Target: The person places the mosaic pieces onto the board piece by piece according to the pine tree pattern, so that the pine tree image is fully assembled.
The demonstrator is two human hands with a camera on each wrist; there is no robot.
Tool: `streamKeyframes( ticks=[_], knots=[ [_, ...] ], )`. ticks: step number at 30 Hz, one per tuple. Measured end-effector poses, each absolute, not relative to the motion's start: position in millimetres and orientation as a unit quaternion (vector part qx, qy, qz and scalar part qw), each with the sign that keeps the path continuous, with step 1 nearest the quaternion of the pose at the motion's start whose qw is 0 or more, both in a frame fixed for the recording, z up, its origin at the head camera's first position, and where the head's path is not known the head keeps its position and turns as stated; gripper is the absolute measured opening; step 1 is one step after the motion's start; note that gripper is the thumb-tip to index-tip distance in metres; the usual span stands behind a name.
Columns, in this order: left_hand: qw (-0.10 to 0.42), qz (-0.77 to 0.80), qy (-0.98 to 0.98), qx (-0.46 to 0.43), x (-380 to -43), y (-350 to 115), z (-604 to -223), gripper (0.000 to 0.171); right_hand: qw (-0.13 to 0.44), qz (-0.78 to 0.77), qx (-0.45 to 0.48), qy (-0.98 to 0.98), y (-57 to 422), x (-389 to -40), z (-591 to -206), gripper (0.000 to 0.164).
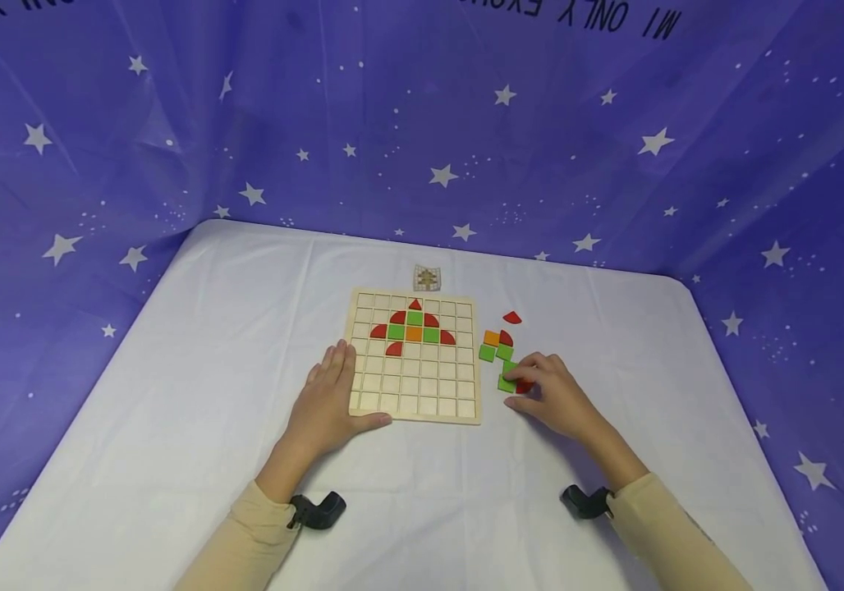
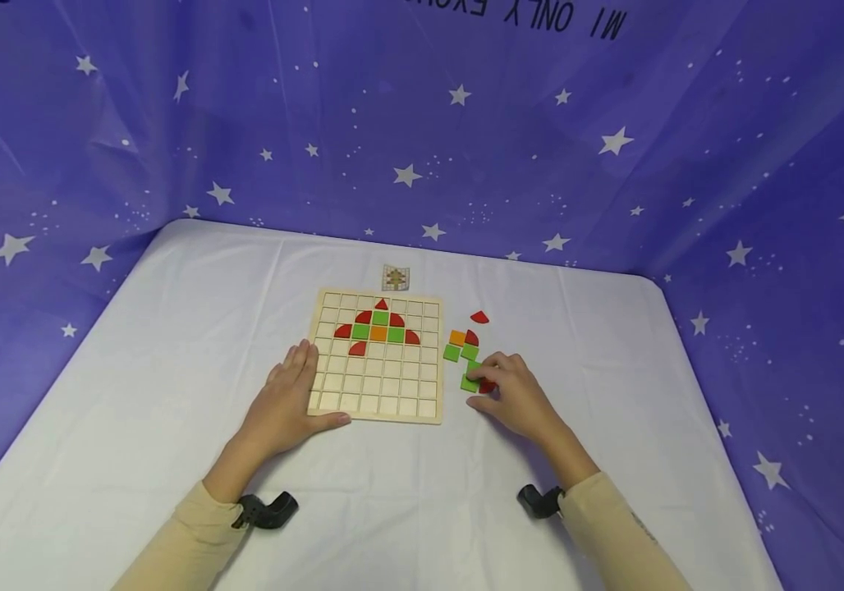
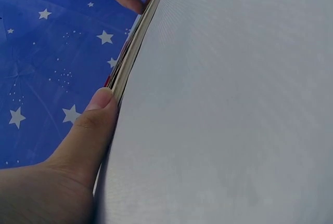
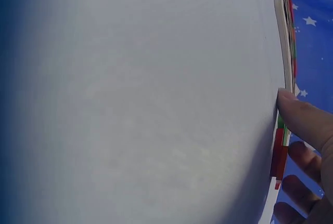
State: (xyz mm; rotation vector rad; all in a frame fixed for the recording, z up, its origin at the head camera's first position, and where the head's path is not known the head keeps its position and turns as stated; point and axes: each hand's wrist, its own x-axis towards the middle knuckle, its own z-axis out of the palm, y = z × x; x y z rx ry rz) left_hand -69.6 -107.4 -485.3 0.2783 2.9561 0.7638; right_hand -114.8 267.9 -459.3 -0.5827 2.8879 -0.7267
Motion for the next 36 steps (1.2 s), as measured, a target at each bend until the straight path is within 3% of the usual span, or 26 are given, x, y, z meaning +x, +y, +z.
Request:
streamKeyframes(
  ticks=[6,13,21,36],
  knots=[
    [0.023,0.246,0.964,0.098,-69,-107,-487,0.127,0.045,-0.232,-0.181,0.955,268,-118,-461,0.040],
    [0.025,0.242,0.965,0.098,-69,-107,-485,0.128,0.045,-0.237,-0.190,0.952,268,-119,-461,0.026],
    [0.031,0.244,0.965,0.093,-69,-107,-484,0.128,0.051,-0.221,-0.198,0.953,265,-119,-458,0.031],
    [0.032,0.248,0.964,0.091,-70,-107,-484,0.128,0.083,-0.229,-0.218,0.945,257,-121,-457,0.026]
  ],
)
